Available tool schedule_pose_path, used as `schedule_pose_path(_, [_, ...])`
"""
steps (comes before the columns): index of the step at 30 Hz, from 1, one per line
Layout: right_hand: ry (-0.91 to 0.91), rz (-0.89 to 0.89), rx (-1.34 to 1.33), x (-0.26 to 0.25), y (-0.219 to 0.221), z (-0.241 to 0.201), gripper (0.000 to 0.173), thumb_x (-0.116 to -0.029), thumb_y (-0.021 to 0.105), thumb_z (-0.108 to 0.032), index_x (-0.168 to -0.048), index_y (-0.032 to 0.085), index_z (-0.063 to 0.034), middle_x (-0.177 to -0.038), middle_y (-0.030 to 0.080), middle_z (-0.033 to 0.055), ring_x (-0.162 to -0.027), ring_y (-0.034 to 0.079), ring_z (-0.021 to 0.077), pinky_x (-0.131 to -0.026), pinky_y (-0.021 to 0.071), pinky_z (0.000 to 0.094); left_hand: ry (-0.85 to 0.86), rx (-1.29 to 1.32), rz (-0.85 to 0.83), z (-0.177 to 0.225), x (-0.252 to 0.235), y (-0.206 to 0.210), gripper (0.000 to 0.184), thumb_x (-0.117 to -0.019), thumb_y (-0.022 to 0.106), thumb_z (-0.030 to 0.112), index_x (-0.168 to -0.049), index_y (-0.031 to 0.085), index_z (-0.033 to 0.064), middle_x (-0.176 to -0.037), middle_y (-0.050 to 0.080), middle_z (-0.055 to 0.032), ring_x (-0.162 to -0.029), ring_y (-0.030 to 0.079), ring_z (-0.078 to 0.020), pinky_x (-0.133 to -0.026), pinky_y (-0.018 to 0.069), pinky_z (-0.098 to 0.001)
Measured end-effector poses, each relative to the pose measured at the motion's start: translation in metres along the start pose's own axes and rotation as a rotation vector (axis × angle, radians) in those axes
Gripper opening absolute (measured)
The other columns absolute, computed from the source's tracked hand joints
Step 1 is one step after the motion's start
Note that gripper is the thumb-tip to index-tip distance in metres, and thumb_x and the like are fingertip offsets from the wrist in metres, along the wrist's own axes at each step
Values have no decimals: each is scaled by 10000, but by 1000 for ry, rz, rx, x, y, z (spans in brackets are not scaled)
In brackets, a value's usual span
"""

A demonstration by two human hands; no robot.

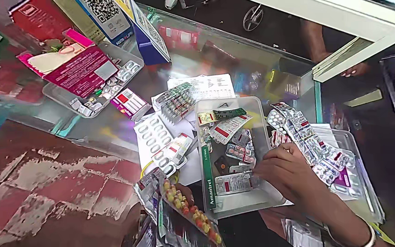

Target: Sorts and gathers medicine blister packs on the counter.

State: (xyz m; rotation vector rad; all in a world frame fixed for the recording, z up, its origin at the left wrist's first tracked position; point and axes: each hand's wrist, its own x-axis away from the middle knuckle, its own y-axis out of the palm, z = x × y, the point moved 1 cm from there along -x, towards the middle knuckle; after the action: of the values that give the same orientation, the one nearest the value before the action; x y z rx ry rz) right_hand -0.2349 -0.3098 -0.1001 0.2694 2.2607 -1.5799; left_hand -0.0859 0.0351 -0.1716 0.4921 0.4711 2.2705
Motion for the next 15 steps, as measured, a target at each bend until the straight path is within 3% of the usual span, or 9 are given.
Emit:
schedule_pose_path(3, [71, -154, -4, -4, 1, -2, 249, -1038, 533, -304, -955, 742, -196, -815, 712, -71, -838, 640, 119, -931, 381, 415, -28, -2, 2, 0, 2, -1, 224, -1058, 455, 134, -1155, 656, 125, -1039, 703, 94, -946, 673, -12, -861, 565, -237])
schedule_pose_path(6, [55, -301, 165, -11, 2, -10, 269, -997, 532, -318, -890, 750, -203, -835, 712, -63, -849, 664, 172, -874, 410, 487, -63, 163, -83, 0, 0, -2, 260, -1076, 455, 256, -1206, 656, 154, -1077, 719, 67, -946, 695, -46, -820, 588, -255])
schedule_pose_path(9, [49, -307, 311, -31, 8, -6, 131, -907, 627, -105, -851, 741, -138, -839, 711, 13, -858, 683, 265, -787, 457, 539, -42, 226, -107, -1, -2, -1, 286, -1064, 495, 318, -1221, 653, 140, -1105, 710, 49, -966, 687, -56, -838, 580, -258])
schedule_pose_path(11, [65, -336, 385, -52, 13, 2, 173, -835, 688, 60, -910, 756, -80, -864, 719, 73, -891, 695, 314, -798, 478, 575, -56, 300, -132, -4, -7, -1, 331, -1025, 568, 377, -1239, 673, 147, -1159, 723, 22, -1020, 702, -92, -864, 592, -283])
schedule_pose_path(13, [57, -349, 444, -71, 19, 10, 222, -847, 682, 87, -995, 752, -63, -934, 726, 78, -941, 675, 293, -821, 452, 524, -71, 336, -164, -4, -9, -3, 363, -1034, 561, 341, -1269, 657, 80, -1201, 712, -44, -1073, 699, -148, -900, 592, -320])
schedule_pose_path(15, [30, -316, 495, -86, 20, 14, 311, -865, 674, 93, -1134, 749, -44, -1020, 736, 83, -956, 663, 279, -787, 436, 476, -16, 98, -64, 3, 1, -3, 259, -1058, 517, 266, -1209, 654, 106, -1120, 709, 46, -1046, 668, -43, -934, 549, -252])
